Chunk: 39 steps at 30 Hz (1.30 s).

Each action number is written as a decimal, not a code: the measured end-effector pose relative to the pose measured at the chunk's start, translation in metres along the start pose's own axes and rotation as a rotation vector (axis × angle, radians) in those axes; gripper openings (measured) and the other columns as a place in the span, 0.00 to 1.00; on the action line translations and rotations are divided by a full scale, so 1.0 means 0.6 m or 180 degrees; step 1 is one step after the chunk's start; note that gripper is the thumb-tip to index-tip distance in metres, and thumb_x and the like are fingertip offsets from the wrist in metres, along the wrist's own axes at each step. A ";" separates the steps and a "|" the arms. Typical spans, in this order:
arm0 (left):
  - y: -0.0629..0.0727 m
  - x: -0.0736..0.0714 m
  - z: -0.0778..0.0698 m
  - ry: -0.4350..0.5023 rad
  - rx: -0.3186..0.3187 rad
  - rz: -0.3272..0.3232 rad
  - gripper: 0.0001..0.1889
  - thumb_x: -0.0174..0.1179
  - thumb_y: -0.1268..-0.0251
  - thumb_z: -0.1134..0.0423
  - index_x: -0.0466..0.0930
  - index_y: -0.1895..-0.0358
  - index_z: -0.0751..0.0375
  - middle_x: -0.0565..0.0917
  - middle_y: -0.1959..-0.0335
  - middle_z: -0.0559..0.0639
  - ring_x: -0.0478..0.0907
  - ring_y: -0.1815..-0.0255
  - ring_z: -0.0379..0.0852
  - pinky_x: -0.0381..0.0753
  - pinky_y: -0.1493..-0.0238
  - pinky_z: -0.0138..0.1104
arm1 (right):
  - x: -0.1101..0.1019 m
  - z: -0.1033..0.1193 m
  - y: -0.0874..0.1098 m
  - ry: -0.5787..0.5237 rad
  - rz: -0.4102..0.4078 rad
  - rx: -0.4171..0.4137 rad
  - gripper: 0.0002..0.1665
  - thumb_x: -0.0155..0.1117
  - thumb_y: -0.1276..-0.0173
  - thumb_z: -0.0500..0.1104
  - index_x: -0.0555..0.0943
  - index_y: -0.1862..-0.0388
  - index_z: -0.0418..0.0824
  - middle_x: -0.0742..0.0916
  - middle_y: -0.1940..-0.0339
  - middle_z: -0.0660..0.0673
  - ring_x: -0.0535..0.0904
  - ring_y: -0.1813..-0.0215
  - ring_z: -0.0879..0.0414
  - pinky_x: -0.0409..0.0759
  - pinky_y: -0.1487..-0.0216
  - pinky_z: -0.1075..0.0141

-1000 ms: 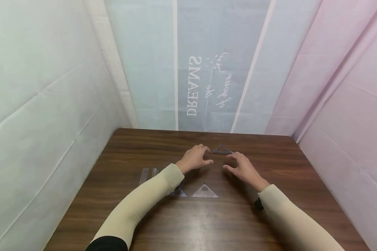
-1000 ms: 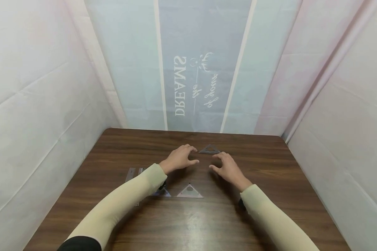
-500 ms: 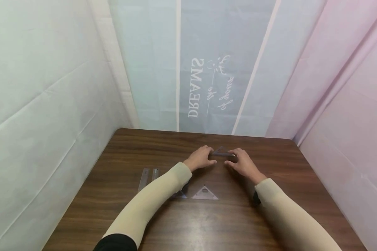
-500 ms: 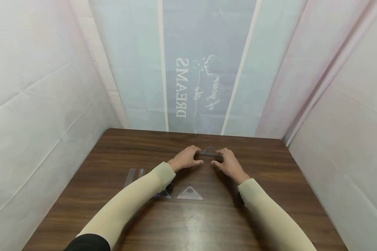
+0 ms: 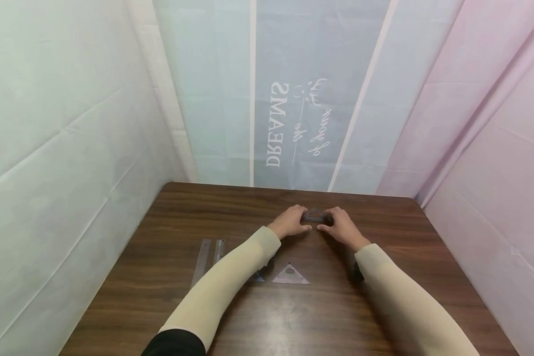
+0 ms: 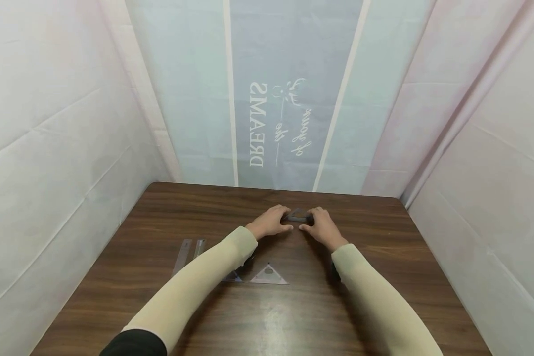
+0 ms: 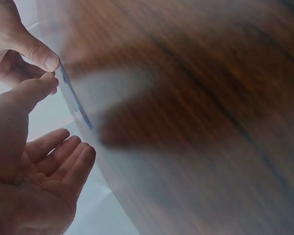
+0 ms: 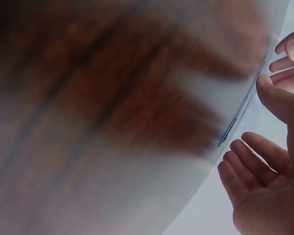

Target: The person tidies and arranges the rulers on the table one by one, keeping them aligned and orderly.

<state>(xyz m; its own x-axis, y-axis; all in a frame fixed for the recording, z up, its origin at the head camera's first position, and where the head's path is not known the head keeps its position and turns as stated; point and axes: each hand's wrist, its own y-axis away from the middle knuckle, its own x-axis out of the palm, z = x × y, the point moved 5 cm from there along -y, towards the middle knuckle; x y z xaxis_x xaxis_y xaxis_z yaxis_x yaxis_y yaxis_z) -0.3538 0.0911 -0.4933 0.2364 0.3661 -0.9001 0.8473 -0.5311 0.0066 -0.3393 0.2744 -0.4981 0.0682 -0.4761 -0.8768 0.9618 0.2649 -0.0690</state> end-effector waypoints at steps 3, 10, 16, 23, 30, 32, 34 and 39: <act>-0.004 0.003 0.003 -0.0077 -0.0063 0.0037 0.34 0.68 0.23 0.48 0.73 0.23 0.62 0.77 0.26 0.55 0.74 0.25 0.50 0.72 0.25 0.39 | 0.002 0.001 -0.006 -0.0009 0.0043 -0.0043 0.33 0.77 0.27 0.46 0.80 0.34 0.25 0.82 0.39 0.27 0.78 0.37 0.32 0.76 0.34 0.36; -0.013 0.010 0.007 -0.0296 -0.0264 0.0038 0.34 0.65 0.21 0.44 0.71 0.20 0.57 0.76 0.24 0.52 0.72 0.24 0.50 0.74 0.26 0.40 | 0.003 -0.003 -0.018 0.0021 0.0128 -0.0001 0.33 0.77 0.26 0.45 0.79 0.34 0.23 0.82 0.40 0.27 0.79 0.38 0.33 0.77 0.34 0.38; -0.019 0.012 0.009 -0.0306 -0.0395 -0.0058 0.32 0.66 0.22 0.44 0.74 0.22 0.54 0.78 0.31 0.50 0.74 0.32 0.48 0.79 0.34 0.39 | 0.004 -0.007 -0.027 0.0077 0.0205 0.0006 0.36 0.77 0.27 0.47 0.79 0.33 0.23 0.82 0.41 0.27 0.79 0.41 0.35 0.79 0.37 0.40; -0.037 0.020 0.010 -0.0475 -0.0491 -0.0018 0.29 0.65 0.22 0.44 0.78 0.25 0.52 0.79 0.35 0.49 0.74 0.38 0.47 0.80 0.38 0.37 | 0.003 -0.016 -0.040 0.0129 0.0322 0.0061 0.38 0.79 0.29 0.49 0.79 0.33 0.22 0.82 0.43 0.29 0.79 0.42 0.36 0.78 0.37 0.41; -0.049 0.018 0.005 -0.0517 -0.0575 -0.0086 0.28 0.66 0.23 0.43 0.81 0.28 0.51 0.81 0.38 0.47 0.75 0.41 0.46 0.80 0.40 0.36 | -0.007 -0.015 -0.048 0.0075 0.0324 0.0184 0.37 0.80 0.30 0.47 0.80 0.34 0.22 0.82 0.43 0.28 0.79 0.40 0.35 0.77 0.33 0.40; -0.048 0.017 0.003 -0.0536 -0.0594 -0.0076 0.27 0.66 0.24 0.43 0.82 0.28 0.50 0.81 0.38 0.47 0.75 0.41 0.46 0.81 0.40 0.36 | -0.008 -0.011 -0.047 0.0066 0.0339 0.0203 0.37 0.80 0.30 0.47 0.80 0.34 0.22 0.82 0.43 0.28 0.79 0.39 0.34 0.77 0.33 0.39; -0.048 0.018 0.002 -0.0533 -0.0611 -0.0073 0.27 0.66 0.24 0.43 0.83 0.30 0.51 0.82 0.38 0.48 0.76 0.40 0.46 0.81 0.40 0.37 | -0.009 -0.006 -0.044 0.0089 0.0341 0.0201 0.36 0.79 0.29 0.47 0.81 0.34 0.22 0.82 0.43 0.28 0.79 0.40 0.34 0.77 0.33 0.39; -0.047 0.020 -0.002 -0.0560 -0.0631 -0.0108 0.25 0.67 0.25 0.43 0.85 0.32 0.51 0.83 0.38 0.48 0.77 0.39 0.47 0.82 0.39 0.37 | -0.008 0.001 -0.039 0.0219 0.0383 0.0167 0.33 0.78 0.27 0.47 0.81 0.35 0.23 0.81 0.45 0.30 0.80 0.42 0.35 0.78 0.36 0.40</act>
<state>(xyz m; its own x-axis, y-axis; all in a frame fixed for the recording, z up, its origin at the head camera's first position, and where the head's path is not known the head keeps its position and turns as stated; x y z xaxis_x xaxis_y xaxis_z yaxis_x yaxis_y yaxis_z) -0.3740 0.1115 -0.5036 0.1345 0.2334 -0.9630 0.9340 -0.3544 0.0446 -0.3619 0.2698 -0.4919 0.1672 -0.3844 -0.9079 0.9605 0.2714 0.0620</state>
